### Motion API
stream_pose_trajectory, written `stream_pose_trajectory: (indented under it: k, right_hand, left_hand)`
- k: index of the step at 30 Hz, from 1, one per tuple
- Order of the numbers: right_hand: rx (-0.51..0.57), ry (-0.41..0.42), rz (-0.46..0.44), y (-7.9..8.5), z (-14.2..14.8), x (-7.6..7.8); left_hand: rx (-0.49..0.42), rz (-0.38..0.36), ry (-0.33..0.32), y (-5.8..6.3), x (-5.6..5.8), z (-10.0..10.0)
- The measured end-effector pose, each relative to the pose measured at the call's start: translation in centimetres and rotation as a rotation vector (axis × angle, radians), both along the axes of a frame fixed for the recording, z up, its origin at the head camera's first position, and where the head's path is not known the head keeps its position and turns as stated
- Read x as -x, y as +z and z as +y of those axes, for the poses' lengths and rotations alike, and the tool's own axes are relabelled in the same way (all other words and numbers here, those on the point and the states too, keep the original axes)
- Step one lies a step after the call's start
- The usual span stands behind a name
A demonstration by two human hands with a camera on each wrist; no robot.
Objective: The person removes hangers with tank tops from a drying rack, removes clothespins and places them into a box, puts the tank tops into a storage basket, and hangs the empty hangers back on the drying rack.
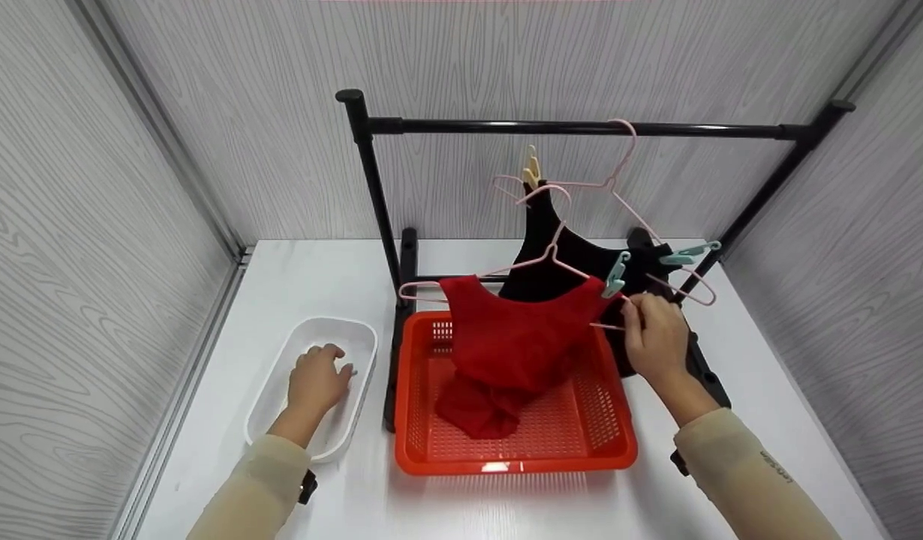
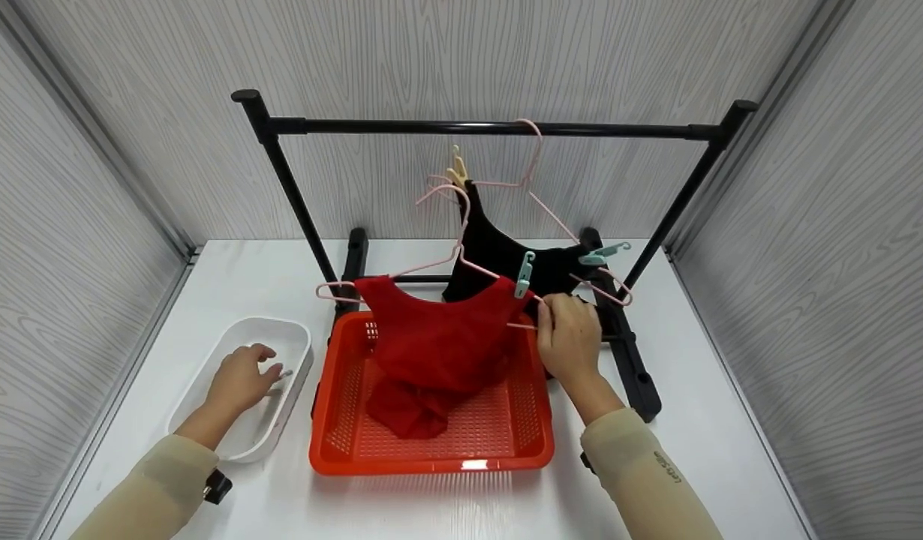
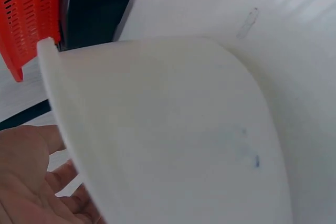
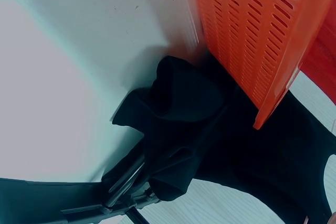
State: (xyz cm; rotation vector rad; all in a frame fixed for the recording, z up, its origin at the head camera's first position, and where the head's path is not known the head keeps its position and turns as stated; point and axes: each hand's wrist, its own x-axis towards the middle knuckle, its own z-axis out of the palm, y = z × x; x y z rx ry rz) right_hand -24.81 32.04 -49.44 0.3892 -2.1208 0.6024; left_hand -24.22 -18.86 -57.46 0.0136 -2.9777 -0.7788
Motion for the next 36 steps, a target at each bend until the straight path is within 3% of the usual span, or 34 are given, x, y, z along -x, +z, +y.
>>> stream_pose_trajectory:
  k: [6,15,28,36]
  right_hand:
    - [0.002,0.003,0.013,-0.2,-0.1,0.1]
    - [-0.011,0.0,-0.014,-0.3,-0.1,-0.2]
    - [0.004,0.001,-0.007,-0.3,-0.3,-0.2]
    - [-0.003,-0.001,-0.022,-0.3,-0.2,-0.2]
  left_hand:
    - [-0.033,0.132,0.008,1.7,0.3,0.5]
    - [-0.107,0.312,-0.008,5.2,0.6,1.2]
    - [-0.155,0.585,-0.112,10.0,0.8,5.6]
    - [-0.178,0.655,-0.183,11.8,0.6,8.2]
